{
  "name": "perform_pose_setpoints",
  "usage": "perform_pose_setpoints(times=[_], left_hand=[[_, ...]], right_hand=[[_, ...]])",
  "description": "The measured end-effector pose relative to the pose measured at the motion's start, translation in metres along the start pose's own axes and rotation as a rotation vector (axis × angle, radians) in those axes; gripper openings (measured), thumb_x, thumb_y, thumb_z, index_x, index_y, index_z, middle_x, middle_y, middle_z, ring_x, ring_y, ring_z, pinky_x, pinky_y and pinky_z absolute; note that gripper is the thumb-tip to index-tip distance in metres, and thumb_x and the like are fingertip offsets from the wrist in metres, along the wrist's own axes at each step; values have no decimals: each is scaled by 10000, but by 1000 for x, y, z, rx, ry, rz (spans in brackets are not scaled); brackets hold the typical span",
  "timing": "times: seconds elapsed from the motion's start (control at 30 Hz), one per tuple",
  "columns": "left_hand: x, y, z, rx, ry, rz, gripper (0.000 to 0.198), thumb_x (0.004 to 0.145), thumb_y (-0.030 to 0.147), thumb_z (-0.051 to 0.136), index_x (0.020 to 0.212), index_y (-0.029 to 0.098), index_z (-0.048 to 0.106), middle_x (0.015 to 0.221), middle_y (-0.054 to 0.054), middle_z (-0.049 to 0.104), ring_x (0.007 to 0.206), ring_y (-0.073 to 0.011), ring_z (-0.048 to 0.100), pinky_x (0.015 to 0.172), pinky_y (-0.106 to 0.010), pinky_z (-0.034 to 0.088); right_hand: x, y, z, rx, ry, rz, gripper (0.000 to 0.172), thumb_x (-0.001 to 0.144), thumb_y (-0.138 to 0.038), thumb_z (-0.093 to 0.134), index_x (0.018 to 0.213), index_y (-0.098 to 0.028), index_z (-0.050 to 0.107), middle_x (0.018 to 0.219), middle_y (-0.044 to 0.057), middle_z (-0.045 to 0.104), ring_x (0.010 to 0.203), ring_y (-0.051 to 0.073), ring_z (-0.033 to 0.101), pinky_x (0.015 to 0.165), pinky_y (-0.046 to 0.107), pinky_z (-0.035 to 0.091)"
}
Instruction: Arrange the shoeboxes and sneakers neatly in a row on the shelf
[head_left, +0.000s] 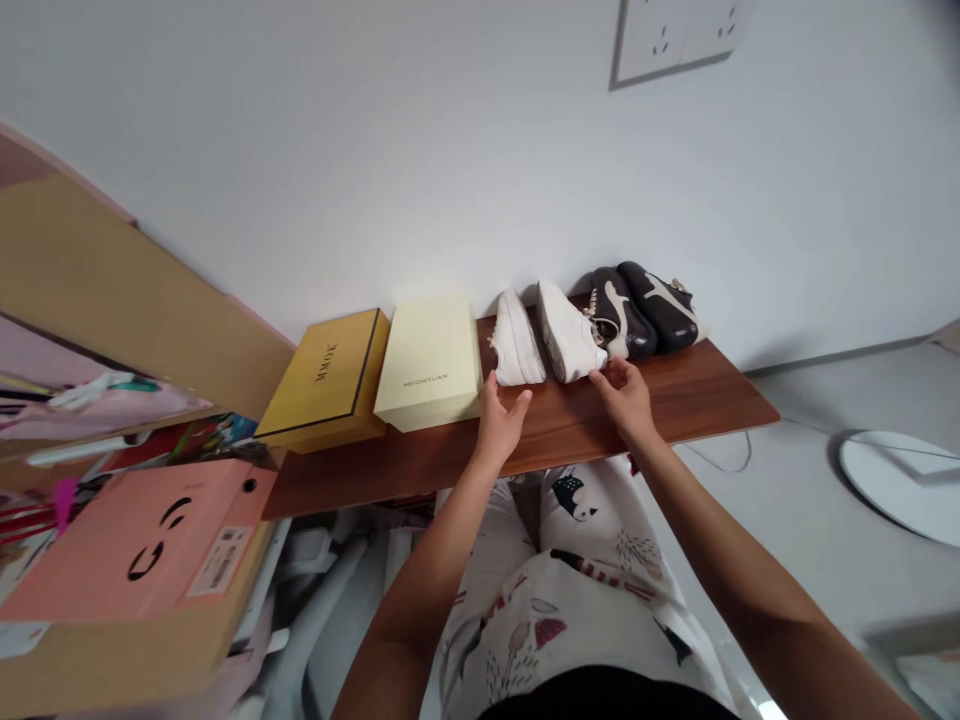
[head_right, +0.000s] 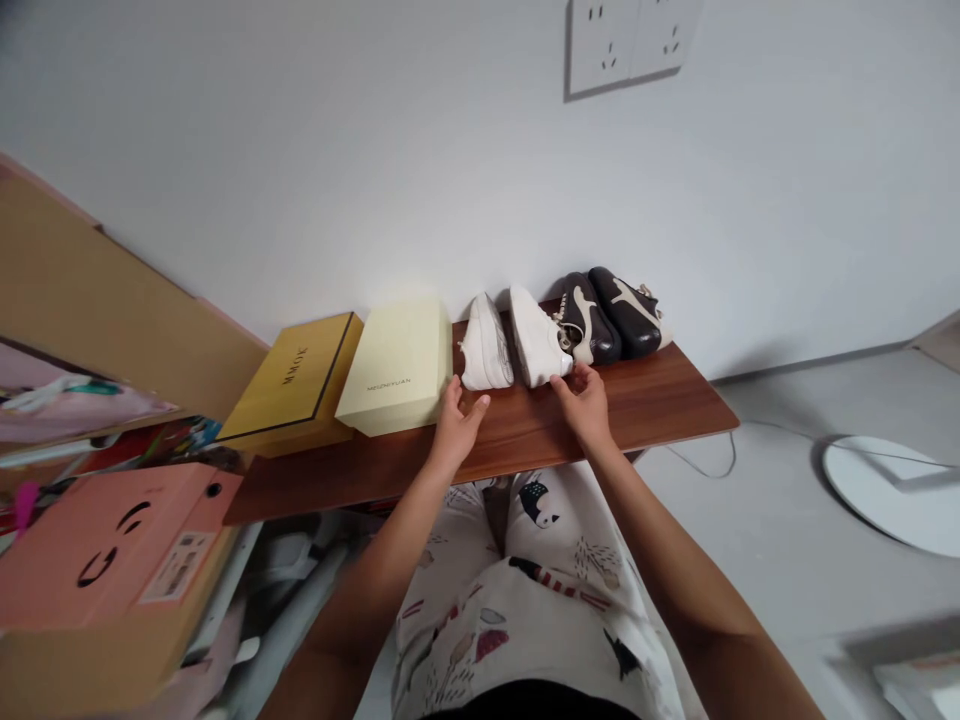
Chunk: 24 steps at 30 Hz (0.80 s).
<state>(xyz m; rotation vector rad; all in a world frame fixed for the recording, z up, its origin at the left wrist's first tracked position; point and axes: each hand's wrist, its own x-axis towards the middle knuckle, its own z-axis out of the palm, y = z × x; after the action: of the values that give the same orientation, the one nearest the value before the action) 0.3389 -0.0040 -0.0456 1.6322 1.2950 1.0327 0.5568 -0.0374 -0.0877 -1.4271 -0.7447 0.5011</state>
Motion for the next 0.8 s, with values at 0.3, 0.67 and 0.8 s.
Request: perform_pose_setpoints(times=[0.3, 0.67, 0.8], left_hand=[[45, -23, 36, -118, 132, -113, 770, 722, 370, 828, 1357, 134, 463, 1305, -177, 602, 1297, -287, 517, 1080, -414, 411], [59, 9, 33, 34, 131, -172, 741, 636, 319, 878, 1226, 112, 479, 1179, -161, 630, 1102, -268, 618, 937, -374, 486], [61, 24, 25, 212, 79, -156, 789, 627, 336, 886, 1252, 120, 457, 1243, -178, 597, 1182, -293, 582, 970, -372, 460]], right_hand=[[25, 5, 6, -238, -194, 3, 763, 621, -551, 803, 1237, -149, 599, 1130, 131, 692, 1040, 275, 642, 946, 442, 501], [47, -20, 19, -350, -398, -9, 669, 559, -501, 853, 1070, -145, 610, 914, 64, 706, 829, 229, 647, 799, 365, 526], [60, -28, 12, -395, -500, -87, 616, 607, -454, 838, 1083, -137, 610, 922, 66, 706, 847, 233, 652, 811, 370, 527]])
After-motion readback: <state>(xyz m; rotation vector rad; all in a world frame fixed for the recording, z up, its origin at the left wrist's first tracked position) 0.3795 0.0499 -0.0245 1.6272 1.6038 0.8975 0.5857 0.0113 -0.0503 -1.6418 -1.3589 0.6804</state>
